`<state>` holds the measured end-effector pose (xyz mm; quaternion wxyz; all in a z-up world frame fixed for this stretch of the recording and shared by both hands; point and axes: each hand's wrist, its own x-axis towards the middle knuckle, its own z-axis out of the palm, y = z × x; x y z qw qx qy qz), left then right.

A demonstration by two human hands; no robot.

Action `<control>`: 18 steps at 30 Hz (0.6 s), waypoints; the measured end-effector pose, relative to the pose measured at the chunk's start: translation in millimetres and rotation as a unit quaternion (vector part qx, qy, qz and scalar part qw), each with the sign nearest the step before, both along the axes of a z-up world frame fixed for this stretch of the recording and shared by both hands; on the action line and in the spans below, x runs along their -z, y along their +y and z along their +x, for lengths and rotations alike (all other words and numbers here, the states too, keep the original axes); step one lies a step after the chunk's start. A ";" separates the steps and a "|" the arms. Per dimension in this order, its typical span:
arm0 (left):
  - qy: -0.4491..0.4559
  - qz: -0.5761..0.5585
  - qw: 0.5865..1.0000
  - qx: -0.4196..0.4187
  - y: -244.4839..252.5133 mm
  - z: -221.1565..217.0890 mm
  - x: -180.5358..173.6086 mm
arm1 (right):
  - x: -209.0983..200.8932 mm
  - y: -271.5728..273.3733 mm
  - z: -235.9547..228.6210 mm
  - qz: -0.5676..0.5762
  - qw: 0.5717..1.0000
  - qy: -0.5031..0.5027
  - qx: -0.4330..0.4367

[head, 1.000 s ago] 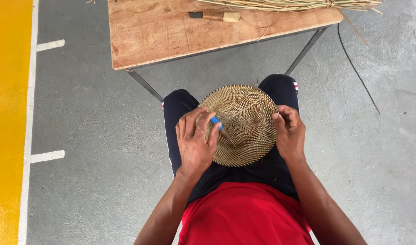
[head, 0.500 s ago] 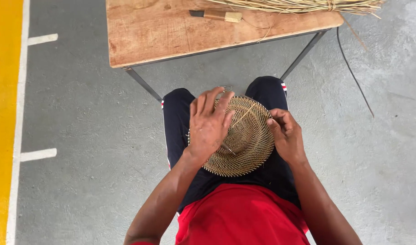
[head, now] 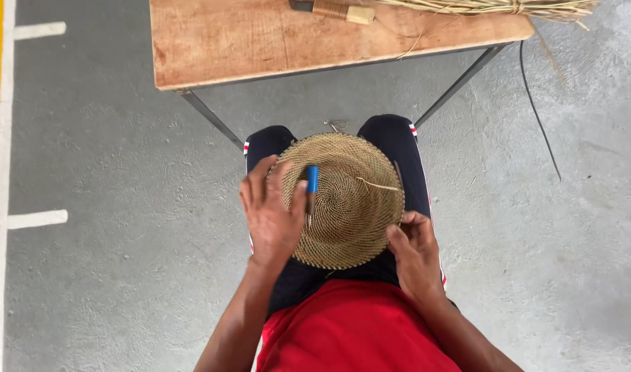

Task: Weaving a small basket or bowl from plant fibers.

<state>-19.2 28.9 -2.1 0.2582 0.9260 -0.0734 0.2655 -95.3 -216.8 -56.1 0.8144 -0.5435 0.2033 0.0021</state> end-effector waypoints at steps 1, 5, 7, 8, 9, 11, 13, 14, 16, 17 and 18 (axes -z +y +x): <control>0.081 -0.048 0.996 -0.004 8.6 0.3 9.6 | -3.7 -0.8 -5.7 0.000 1.000 0.011 -0.020; 0.195 -0.178 0.964 0.042 23.8 1.0 51.0 | -22.6 -16.4 -13.3 -0.075 0.988 0.070 -0.120; 0.168 -0.197 0.964 0.066 29.0 5.2 47.7 | -29.6 -38.6 1.1 -0.213 0.941 0.110 -0.239; 0.141 -0.214 0.963 0.089 29.7 10.6 45.1 | -34.5 -51.1 9.3 -0.341 0.860 0.148 -0.349; 0.137 -0.216 0.962 0.096 27.2 20.2 28.1 | -19.1 -81.8 25.7 -0.345 0.862 0.147 -0.342; 0.359 -0.239 0.899 0.076 26.9 26.7 -5.6 | 11.4 -142.1 60.1 -0.075 0.956 -0.142 -0.247; 0.360 -0.255 0.891 0.106 26.1 33.1 -1.2 | -54.2 -128.4 113.6 -0.329 0.911 -0.167 -0.185; 0.361 -0.274 0.882 0.126 25.2 35.4 1.1 | -87.7 -122.3 142.2 -0.557 0.803 -0.175 -0.117; 0.350 -0.298 0.877 0.135 26.4 40.1 27.5 | -103.8 -131.3 202.2 -0.629 0.738 -0.218 -0.110; 0.343 -0.321 0.871 0.143 28.0 41.6 41.3 | -110.8 -134.4 232.4 -0.692 0.666 -0.256 -0.104; 0.343 -0.322 0.871 0.142 29.6 40.7 45.6 | -112.6 -137.0 257.7 -0.692 0.666 -0.256 -0.105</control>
